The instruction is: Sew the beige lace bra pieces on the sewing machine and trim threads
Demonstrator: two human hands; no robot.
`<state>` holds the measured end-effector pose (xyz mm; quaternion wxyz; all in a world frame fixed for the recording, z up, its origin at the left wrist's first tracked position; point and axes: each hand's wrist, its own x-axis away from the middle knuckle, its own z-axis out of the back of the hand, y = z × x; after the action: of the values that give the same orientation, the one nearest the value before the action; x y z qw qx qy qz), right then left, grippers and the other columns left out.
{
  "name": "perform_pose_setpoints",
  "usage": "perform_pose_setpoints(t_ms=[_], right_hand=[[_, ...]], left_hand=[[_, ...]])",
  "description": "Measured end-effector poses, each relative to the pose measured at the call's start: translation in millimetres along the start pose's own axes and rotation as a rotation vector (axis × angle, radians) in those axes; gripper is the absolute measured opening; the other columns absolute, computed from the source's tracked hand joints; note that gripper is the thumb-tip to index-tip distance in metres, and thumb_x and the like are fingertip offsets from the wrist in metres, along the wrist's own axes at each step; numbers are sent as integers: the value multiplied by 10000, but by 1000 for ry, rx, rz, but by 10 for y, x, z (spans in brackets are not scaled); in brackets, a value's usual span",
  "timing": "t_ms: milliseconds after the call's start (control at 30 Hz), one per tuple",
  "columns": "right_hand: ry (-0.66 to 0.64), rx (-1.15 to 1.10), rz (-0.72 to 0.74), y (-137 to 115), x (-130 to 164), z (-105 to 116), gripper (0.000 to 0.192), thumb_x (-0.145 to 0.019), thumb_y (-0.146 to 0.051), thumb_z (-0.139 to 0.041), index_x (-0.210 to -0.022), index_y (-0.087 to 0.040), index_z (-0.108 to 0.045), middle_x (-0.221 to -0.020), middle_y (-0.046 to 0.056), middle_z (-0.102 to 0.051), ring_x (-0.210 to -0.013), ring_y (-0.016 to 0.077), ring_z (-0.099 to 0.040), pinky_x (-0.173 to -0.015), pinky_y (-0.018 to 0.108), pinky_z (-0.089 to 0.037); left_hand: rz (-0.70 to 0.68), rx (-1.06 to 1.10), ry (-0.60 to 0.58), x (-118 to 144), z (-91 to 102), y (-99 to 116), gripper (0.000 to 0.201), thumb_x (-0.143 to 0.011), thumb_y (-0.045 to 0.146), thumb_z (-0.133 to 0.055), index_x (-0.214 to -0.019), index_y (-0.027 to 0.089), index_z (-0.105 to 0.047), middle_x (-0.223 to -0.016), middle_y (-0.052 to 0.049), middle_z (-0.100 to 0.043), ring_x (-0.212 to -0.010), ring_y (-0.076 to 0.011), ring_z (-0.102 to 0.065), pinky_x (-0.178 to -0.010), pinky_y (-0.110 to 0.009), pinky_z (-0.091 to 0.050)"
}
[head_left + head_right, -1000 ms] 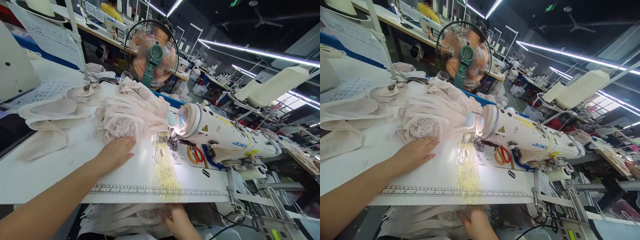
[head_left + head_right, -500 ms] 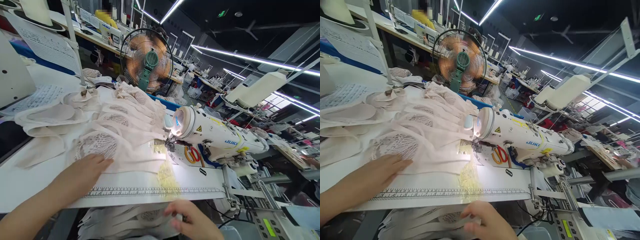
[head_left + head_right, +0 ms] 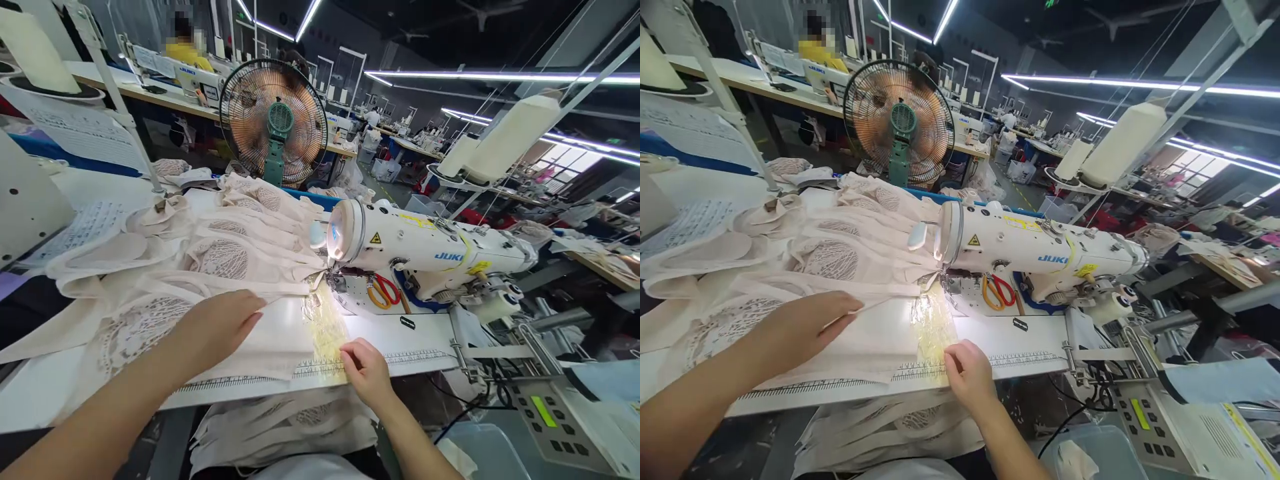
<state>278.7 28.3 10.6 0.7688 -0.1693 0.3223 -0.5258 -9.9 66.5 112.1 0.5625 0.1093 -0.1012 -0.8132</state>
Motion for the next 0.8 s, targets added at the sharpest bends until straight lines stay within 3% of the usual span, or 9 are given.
perform_pose_setpoints(t_ms=[100,200,267,367,467,567,633,800], right_hand=[[11,1,52,-9,23,35,210,-865,-256,-425,-792,-184,-608,-645,28,-576,-596,157,-540,-534,258,-405],[-2,-6,96,-17,20,122,185,-867,-237,-431,-824,-189,-604,-673,29,-599,-610,153,-563,-535,252,-441],[-48,13,151,-20,-26,199,173,-869,-208,-429,-846,-193,-599,-690,26,-616,-616,149,-582,-537,247,-468],[-99,59,218,-10,-228,273,179,-867,-186,-426,-884,-194,-604,-731,35,-644,-676,166,-617,-588,274,-510],[-99,92,242,5,-597,211,213,-866,-184,-428,-957,-184,-620,-952,83,-678,-898,211,-626,-802,358,-512],[-143,130,276,-21,-1018,22,222,-845,-160,-475,-1012,-167,-621,-1097,107,-650,-1038,232,-577,-930,380,-453],[-190,152,292,-56,-1240,-122,210,-817,-125,-515,-992,-154,-627,-1050,115,-658,-1015,235,-576,-917,370,-454],[-258,176,256,-44,-1444,-331,218,-806,-73,-509,-960,-148,-643,-954,106,-669,-913,231,-585,-845,365,-466]], left_hand=[[-10,-61,-8,-488,-211,157,267,-795,197,-435,-973,171,-633,-1046,-117,-663,-1015,-295,-583,-832,-415,-469],[6,-90,-7,-731,-469,151,200,-748,104,-468,-855,167,-625,-891,-119,-656,-941,-308,-587,-770,-413,-469],[11,-80,1,-760,-590,109,215,-752,78,-444,-846,182,-608,-866,-97,-639,-897,-280,-590,-744,-385,-468],[-15,-28,14,-720,-674,28,262,-791,115,-429,-1000,189,-570,-997,-91,-616,-923,-249,-585,-757,-360,-469],[-68,19,5,-698,-695,-36,331,-792,172,-485,-1121,188,-519,-1067,-87,-613,-999,-257,-563,-828,-379,-458],[-135,47,-7,-712,-709,-50,278,-783,178,-509,-1059,192,-541,-1017,-68,-635,-965,-243,-568,-815,-366,-461],[-182,57,-6,-719,-718,-41,202,-791,148,-476,-972,189,-556,-938,-56,-640,-897,-220,-575,-765,-339,-463],[-313,68,-22,-693,-691,-28,215,-839,128,-387,-809,196,-589,-809,-43,-610,-806,-199,-545,-695,-311,-433]])
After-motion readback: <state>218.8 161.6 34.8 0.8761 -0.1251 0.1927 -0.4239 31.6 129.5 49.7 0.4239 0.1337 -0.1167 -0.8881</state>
